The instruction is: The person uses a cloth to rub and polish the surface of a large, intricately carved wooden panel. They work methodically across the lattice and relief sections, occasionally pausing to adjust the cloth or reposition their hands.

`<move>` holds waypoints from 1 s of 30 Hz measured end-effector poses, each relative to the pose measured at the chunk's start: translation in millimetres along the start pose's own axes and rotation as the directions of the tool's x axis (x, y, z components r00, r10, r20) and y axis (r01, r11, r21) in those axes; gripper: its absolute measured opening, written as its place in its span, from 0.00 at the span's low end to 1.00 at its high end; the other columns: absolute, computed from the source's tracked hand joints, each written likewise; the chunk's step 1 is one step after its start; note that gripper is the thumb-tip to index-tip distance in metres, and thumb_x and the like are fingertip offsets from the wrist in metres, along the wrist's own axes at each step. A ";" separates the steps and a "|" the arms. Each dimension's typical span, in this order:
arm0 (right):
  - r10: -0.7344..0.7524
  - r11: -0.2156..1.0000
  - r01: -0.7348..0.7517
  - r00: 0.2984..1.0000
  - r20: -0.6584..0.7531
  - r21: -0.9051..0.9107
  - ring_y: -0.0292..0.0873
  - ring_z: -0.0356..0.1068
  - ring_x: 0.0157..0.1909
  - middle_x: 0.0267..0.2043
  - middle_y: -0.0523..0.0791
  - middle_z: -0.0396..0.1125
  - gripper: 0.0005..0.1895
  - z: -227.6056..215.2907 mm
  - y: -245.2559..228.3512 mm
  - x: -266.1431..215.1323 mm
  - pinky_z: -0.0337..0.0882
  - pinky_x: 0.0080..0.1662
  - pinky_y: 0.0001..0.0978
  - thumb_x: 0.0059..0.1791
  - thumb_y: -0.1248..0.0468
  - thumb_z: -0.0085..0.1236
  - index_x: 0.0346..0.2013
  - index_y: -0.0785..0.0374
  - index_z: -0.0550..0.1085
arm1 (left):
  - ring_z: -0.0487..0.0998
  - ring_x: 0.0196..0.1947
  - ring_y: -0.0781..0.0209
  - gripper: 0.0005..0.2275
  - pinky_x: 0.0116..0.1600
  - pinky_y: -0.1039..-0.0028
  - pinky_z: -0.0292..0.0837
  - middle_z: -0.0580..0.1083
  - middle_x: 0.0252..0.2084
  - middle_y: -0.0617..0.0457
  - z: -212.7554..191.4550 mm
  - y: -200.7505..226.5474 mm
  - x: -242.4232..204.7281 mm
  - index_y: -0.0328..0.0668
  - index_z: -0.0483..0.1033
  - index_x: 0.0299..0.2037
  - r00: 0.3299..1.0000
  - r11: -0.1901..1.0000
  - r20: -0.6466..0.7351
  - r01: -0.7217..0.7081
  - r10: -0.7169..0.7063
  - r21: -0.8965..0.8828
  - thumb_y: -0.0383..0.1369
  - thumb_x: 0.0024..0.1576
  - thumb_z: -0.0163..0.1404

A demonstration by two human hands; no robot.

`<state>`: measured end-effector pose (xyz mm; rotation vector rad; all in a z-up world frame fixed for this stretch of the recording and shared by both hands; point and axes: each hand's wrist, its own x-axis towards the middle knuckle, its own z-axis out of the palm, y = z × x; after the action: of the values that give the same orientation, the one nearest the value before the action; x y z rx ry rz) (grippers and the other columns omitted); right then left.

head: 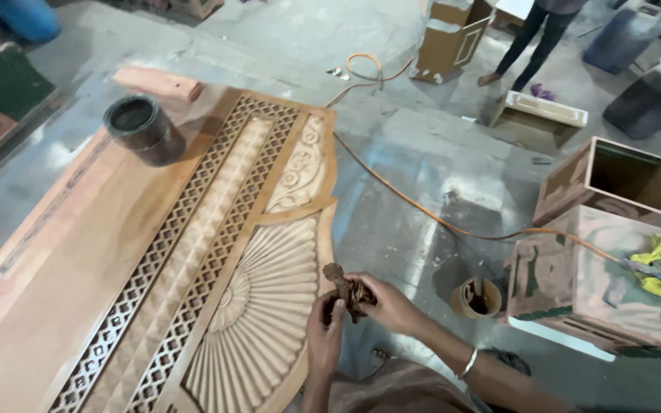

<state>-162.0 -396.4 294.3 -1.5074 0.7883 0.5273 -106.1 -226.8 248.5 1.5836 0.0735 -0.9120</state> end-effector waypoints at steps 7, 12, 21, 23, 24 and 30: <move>-0.328 0.945 0.311 0.898 -0.293 -0.105 0.42 0.72 0.59 0.59 0.48 0.71 0.29 -58.2 53.8 -43.2 0.70 0.56 0.33 0.46 0.81 0.46 0.60 0.62 0.70 | 0.75 0.38 0.62 0.11 0.43 0.71 0.72 0.76 0.38 0.49 88.2 -35.7 25.0 0.32 0.75 0.46 0.993 0.992 0.029 -0.118 0.117 0.033 0.29 0.56 0.54; -0.126 0.965 0.238 0.793 -0.596 0.112 0.46 0.74 0.55 0.53 0.53 0.75 0.18 -95.6 104.2 -40.8 0.74 0.55 0.34 0.53 0.75 0.50 0.58 0.65 0.73 | 0.77 0.41 0.60 0.09 0.46 0.66 0.72 0.77 0.42 0.52 121.4 -40.1 40.5 0.40 0.75 0.46 0.971 0.801 0.128 0.238 -0.200 -0.550 0.28 0.56 0.54; -0.519 0.851 0.369 0.697 -0.494 -0.374 0.56 0.67 0.62 0.58 0.52 0.68 0.30 -118.4 89.5 -83.1 0.65 0.61 0.45 0.40 0.77 0.56 0.57 0.66 0.70 | 0.77 0.51 0.59 0.14 0.56 0.65 0.72 0.76 0.49 0.50 155.4 12.9 39.7 0.37 0.73 0.54 0.905 0.848 0.408 0.309 -0.123 -0.430 0.27 0.58 0.53; -0.349 0.924 0.214 0.812 -0.468 -0.317 0.55 0.68 0.60 0.58 0.50 0.68 0.24 -123.5 80.5 -92.2 0.67 0.58 0.43 0.46 0.70 0.55 0.58 0.63 0.69 | 0.76 0.52 0.60 0.17 0.58 0.67 0.70 0.76 0.51 0.51 157.6 11.3 42.4 0.37 0.72 0.56 0.909 0.902 0.402 0.262 -0.111 -0.344 0.26 0.57 0.53; -0.259 0.947 0.134 0.856 -0.448 -0.291 0.54 0.68 0.59 0.58 0.50 0.68 0.21 -123.8 77.0 -95.0 0.68 0.57 0.42 0.50 0.67 0.55 0.58 0.62 0.69 | 0.75 0.53 0.61 0.19 0.59 0.69 0.69 0.76 0.52 0.52 155.6 9.8 44.3 0.39 0.71 0.58 0.914 0.933 0.391 0.227 -0.107 -0.277 0.25 0.55 0.54; -0.244 0.963 0.191 0.916 -0.319 -0.188 0.50 0.72 0.56 0.56 0.50 0.70 0.20 -124.2 92.4 -87.4 0.69 0.57 0.38 0.56 0.58 0.45 0.59 0.63 0.71 | 0.74 0.57 0.62 0.24 0.62 0.72 0.67 0.75 0.57 0.53 140.0 -8.6 60.3 0.39 0.68 0.63 0.939 0.990 0.334 0.115 -0.081 -0.085 0.20 0.53 0.48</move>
<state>-304.2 -502.0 309.5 -1.8346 0.8435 0.1615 -139.7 -371.8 214.5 1.3228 -0.0371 -1.2226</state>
